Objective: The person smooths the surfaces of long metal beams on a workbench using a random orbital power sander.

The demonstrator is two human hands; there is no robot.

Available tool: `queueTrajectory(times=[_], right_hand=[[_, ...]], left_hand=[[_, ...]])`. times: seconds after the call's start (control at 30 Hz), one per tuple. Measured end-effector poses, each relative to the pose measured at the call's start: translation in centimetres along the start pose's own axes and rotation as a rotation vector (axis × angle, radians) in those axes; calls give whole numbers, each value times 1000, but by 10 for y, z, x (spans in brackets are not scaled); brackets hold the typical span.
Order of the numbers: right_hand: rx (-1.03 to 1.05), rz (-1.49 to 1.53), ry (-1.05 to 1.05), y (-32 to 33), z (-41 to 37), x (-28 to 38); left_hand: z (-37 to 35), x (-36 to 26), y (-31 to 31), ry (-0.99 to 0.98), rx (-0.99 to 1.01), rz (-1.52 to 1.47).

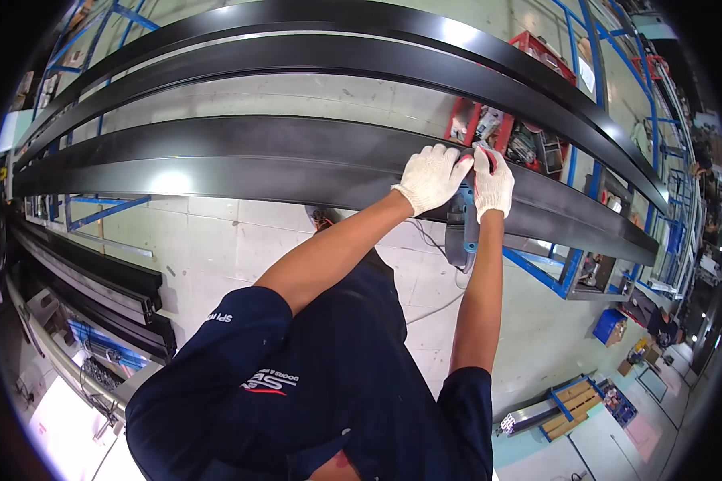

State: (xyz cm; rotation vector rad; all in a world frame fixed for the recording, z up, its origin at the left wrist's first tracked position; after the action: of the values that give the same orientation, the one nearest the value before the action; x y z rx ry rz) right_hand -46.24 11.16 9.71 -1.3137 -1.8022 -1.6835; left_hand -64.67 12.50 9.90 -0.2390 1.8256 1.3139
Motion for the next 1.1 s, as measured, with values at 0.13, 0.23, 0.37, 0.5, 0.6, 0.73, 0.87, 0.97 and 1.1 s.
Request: queueTrajectory(times=[0.13,0.23,0.37,0.5,0.6,0.73,0.87,0.97,1.1], right_hand=[[77,-86,-177,3,12,22],[81,-212,-62,-17,19,53],[143,-253,-59,-68,30,96],[315,-344,106,-168,21,166],[447,-277,144,-243,0,214],[641,-176,218,-350,-35,284],[798,-147,358,-439,-68,351],[869,-180,396,-491,-82,377],[933,-197,364,-518,-105,386]], left_hand=[[-9,-6,0,-15,-50,-20],[-12,22,10,88,36,-103],[-37,74,40,242,19,-170],[-89,148,99,361,-130,-75],[-133,200,144,478,-239,-9],[-202,272,211,678,-350,26],[-259,329,272,752,-384,85],[-288,357,300,685,-204,23],[-297,334,312,744,-64,236]])
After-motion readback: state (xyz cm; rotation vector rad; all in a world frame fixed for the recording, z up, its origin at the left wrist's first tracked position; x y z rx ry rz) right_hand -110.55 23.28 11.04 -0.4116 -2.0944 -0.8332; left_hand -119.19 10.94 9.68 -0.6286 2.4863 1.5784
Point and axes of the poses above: each hand's wrist, its own z-axis towards the middle knuckle, its own y-axis out of the back of the hand, x = y × z, the point moved 8 cm from there along z, towards the middle knuckle, and after that the axes turned 11 degrees about x, right-handed, at the moved point
